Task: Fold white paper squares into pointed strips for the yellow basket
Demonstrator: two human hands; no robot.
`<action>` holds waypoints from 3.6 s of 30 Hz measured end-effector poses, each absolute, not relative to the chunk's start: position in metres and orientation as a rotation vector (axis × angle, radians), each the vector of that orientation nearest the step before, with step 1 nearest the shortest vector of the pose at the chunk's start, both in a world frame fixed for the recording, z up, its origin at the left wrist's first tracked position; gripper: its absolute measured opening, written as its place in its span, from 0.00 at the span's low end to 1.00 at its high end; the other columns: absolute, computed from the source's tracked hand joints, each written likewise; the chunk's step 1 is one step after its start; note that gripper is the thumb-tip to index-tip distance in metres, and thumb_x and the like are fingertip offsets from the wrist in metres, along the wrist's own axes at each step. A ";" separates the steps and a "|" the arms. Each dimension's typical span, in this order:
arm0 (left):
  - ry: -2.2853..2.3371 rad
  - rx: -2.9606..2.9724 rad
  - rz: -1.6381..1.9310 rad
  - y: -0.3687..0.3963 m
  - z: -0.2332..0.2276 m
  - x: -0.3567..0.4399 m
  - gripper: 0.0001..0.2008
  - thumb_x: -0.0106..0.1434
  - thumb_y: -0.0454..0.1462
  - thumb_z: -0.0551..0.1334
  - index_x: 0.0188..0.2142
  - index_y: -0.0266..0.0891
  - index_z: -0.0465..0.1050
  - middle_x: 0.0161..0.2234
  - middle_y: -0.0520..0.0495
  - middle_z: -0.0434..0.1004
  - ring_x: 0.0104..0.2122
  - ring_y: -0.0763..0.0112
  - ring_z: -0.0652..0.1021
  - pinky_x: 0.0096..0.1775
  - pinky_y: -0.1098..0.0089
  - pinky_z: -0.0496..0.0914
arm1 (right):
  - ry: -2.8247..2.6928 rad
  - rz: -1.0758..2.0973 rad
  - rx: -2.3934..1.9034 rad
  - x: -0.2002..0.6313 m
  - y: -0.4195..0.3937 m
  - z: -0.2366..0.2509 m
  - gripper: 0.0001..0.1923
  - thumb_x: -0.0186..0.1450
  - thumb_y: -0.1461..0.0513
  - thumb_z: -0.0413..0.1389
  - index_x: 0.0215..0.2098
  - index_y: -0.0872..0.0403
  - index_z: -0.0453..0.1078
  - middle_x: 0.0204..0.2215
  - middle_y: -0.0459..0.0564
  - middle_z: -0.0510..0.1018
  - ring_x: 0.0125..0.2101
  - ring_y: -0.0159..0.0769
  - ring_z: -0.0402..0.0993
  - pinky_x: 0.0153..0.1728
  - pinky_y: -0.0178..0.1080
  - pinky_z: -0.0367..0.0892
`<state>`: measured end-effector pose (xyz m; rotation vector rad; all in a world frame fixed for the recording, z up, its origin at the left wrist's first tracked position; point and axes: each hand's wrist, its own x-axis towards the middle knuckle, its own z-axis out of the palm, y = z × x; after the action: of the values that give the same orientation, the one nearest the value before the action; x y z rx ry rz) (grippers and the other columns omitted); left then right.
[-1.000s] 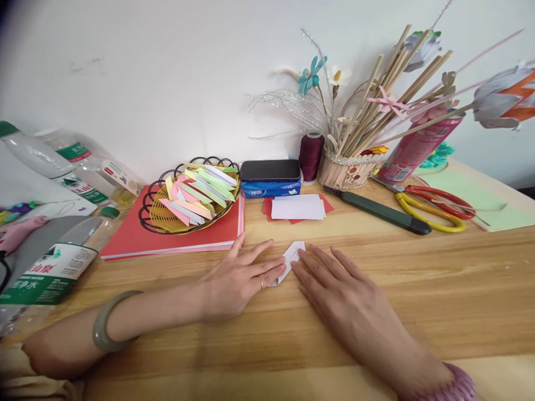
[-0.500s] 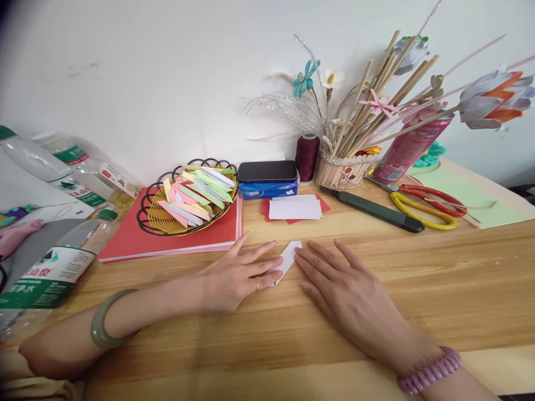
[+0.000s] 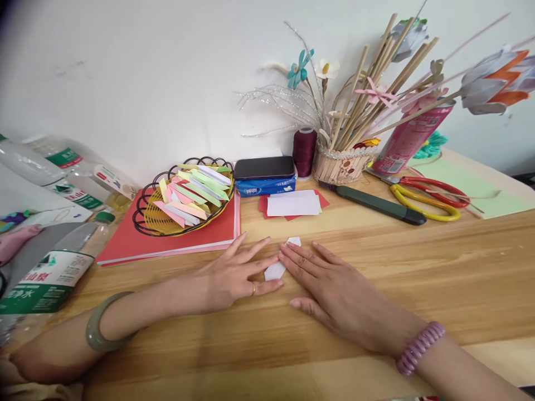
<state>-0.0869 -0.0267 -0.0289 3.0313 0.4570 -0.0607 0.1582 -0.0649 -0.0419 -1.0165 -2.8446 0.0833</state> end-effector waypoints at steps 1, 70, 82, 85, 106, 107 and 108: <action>0.452 3.046 -0.043 -0.027 -0.030 -0.087 0.19 0.67 0.34 0.50 0.58 0.45 0.58 0.60 0.38 0.54 0.61 0.44 0.49 0.52 0.34 0.49 | -2.851 0.094 -1.008 0.159 -0.064 -0.041 0.34 0.67 0.53 0.43 0.65 0.58 0.36 0.62 0.55 0.50 0.61 0.41 0.44 0.58 0.53 0.48; 1.261 2.696 0.433 -0.037 -0.041 -0.072 0.04 0.63 0.30 0.55 0.38 0.37 0.65 0.37 0.47 0.65 0.39 0.64 0.63 0.41 0.63 0.65 | -2.416 0.121 -1.428 0.154 -0.053 -0.037 0.07 0.66 0.63 0.46 0.31 0.53 0.63 0.29 0.49 0.71 0.30 0.36 0.68 0.31 0.38 0.65; 0.898 3.369 0.333 -0.045 -0.038 -0.074 0.11 0.67 0.32 0.51 0.46 0.32 0.69 0.37 0.45 0.72 0.41 0.64 0.68 0.38 0.64 0.62 | -2.674 -0.610 -1.081 0.132 -0.079 -0.033 0.18 0.61 0.73 0.41 0.43 0.63 0.69 0.37 0.57 0.75 0.36 0.43 0.70 0.38 0.47 0.66; 0.916 3.402 0.221 -0.047 -0.035 -0.077 0.11 0.66 0.31 0.52 0.46 0.32 0.68 0.38 0.44 0.72 0.42 0.63 0.68 0.42 0.62 0.61 | -2.681 -0.586 -1.074 0.145 -0.076 -0.035 0.20 0.64 0.72 0.39 0.47 0.61 0.67 0.42 0.55 0.75 0.42 0.42 0.70 0.42 0.47 0.65; 0.997 3.395 -0.014 -0.058 -0.027 -0.082 0.10 0.61 0.31 0.59 0.43 0.31 0.70 0.36 0.44 0.72 0.41 0.63 0.68 0.46 0.61 0.59 | -2.619 0.341 -1.288 0.177 -0.080 -0.038 0.25 0.67 0.67 0.38 0.62 0.49 0.51 0.60 0.48 0.56 0.60 0.37 0.47 0.58 0.52 0.49; 0.996 3.393 -0.001 -0.057 -0.027 -0.083 0.10 0.61 0.31 0.59 0.43 0.31 0.71 0.36 0.44 0.72 0.41 0.63 0.68 0.46 0.61 0.59 | -2.598 0.360 -1.303 0.177 -0.080 -0.038 0.25 0.67 0.66 0.39 0.62 0.49 0.52 0.60 0.49 0.56 0.60 0.38 0.47 0.58 0.53 0.49; 0.993 3.391 0.011 -0.057 -0.027 -0.084 0.09 0.61 0.32 0.59 0.41 0.31 0.71 0.35 0.44 0.72 0.41 0.63 0.68 0.46 0.61 0.59 | -2.578 0.371 -1.319 0.178 -0.080 -0.039 0.24 0.68 0.65 0.39 0.61 0.49 0.53 0.61 0.49 0.55 0.60 0.39 0.47 0.57 0.54 0.50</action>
<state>-0.0837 -0.0570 -0.0273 3.3907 0.9934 0.0105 0.1779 -0.0804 -0.0386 -1.3194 -2.5784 0.3709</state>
